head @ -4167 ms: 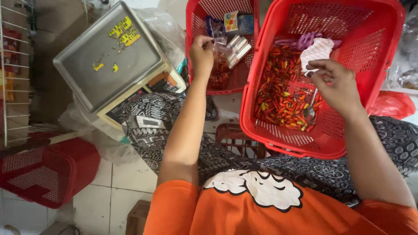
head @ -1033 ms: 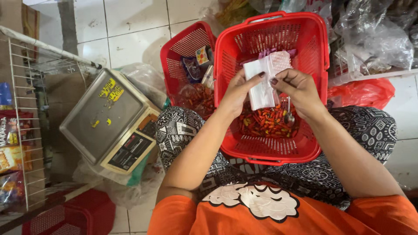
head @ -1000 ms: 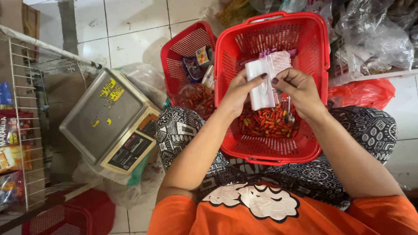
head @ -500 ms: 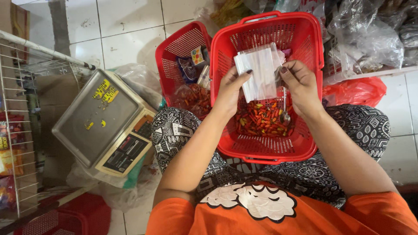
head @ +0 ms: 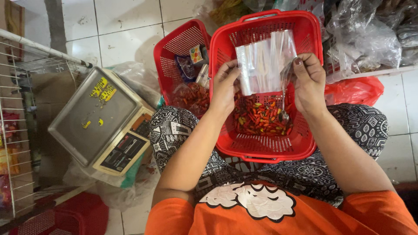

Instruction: The person sorts small red chilies from a large red basket into small plastic bags, occasionally weighing them on a digital scale and organizing the bags in a smaller red basket.

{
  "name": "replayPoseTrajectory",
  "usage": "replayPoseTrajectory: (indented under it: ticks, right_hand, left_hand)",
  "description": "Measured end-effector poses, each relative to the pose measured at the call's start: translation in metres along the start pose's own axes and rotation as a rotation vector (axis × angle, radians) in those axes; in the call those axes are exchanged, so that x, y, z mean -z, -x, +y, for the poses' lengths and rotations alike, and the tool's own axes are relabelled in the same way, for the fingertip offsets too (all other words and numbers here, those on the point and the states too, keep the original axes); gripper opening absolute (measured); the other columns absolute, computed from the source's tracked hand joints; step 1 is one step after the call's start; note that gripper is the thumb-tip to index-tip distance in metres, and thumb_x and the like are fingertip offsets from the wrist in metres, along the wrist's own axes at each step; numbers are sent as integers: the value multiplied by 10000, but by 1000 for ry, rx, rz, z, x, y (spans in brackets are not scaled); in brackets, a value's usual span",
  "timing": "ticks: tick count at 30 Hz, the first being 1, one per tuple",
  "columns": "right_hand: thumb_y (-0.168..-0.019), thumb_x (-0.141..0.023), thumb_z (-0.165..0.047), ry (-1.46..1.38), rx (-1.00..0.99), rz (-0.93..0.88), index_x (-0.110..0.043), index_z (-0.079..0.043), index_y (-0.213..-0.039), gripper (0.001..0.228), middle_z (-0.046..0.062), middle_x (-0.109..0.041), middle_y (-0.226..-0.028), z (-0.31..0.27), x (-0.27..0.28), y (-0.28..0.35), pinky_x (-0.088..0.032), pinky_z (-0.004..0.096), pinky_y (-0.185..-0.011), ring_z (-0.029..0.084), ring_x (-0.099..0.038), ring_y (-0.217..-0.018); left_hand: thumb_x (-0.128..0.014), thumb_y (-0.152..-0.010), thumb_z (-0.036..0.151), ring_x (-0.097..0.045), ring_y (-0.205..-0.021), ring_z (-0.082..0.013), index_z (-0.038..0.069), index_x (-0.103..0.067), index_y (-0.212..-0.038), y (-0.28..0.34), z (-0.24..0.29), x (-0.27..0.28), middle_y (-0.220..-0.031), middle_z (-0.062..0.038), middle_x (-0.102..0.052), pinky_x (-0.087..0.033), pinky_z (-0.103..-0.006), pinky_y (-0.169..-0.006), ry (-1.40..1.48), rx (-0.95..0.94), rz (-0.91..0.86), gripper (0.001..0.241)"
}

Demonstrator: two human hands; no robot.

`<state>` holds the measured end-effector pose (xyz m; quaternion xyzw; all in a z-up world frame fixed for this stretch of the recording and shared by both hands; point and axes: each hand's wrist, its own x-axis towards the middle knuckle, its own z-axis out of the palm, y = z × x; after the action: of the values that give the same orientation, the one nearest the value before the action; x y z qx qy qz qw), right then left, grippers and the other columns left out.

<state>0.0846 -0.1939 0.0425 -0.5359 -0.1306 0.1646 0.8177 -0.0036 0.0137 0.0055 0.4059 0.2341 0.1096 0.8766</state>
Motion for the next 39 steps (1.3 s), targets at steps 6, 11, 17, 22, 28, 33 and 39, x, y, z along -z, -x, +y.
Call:
replayPoseTrajectory:
  ticks: [6,11,17,22,28,33,39]
  right_hand:
    - [-1161,-553,-110,-77,-11,12,-572,-84,-1149,35,2,-644,-1001,-6,0,1,-557,279,-748,97,-628,-866]
    - [-1156,-534,-104,-103,-40,-15,-572,-74,-1155,48,27,-671,-1053,-7,2,0,-574,274,-821,107,-645,-899]
    - [-1108,-521,-79,-69,-87,-13,-573,-81,-1148,66,16,-683,-1031,0,2,-5,-589,283,-790,108,-673,-889]
    - [-1159,-542,-67,-116,-36,-52,-591,-69,-1191,58,12,-671,-1021,-2,11,-3,-576,273,-789,98,-657,-874]
    - [-1163,-547,-67,-132,-50,-48,-591,-55,-1192,54,32,-686,-1073,-8,9,-3,-586,254,-854,98,-674,-918]
    - [-1138,-534,-62,-101,-71,-73,-589,-59,-1182,71,48,-684,-1077,0,9,-1,-596,322,-913,130,-676,-949]
    - [-1046,-552,-3,515,60,-178,-631,-15,-1185,160,58,-631,-1068,31,-12,9,-515,309,-876,147,-602,-988]
  left_hand:
    - [-551,-1042,84,-665,-936,-130,31,-624,-1226,-9,-6,7,-1082,-56,-683,-580,-311,-814,84,-101,33,205]
    - [-535,-1056,84,-701,-908,-165,38,-602,-1234,-15,-4,15,-1056,-84,-703,-599,-342,-781,188,-55,-3,195]
    - [-492,-1039,87,-707,-871,-167,64,-585,-1215,-18,-3,13,-1013,-77,-709,-602,-345,-749,257,33,28,201]
    - [-531,-1074,163,-615,-641,-133,63,-660,-1162,-12,5,20,-816,-15,-639,-524,-300,-543,234,-64,-107,185]
    - [-580,-1063,301,-518,-601,-76,88,-689,-1110,-4,24,15,-765,47,-578,-398,-246,-487,295,36,-47,244]
    - [-454,-1041,523,-633,-682,-164,49,-659,-1152,1,27,9,-853,-38,-640,-540,-337,-584,258,53,-59,528]
    - [-567,-1026,437,-703,-963,-154,78,-563,-1347,5,5,-8,-1122,-40,-691,-597,-343,-832,139,220,-108,481]
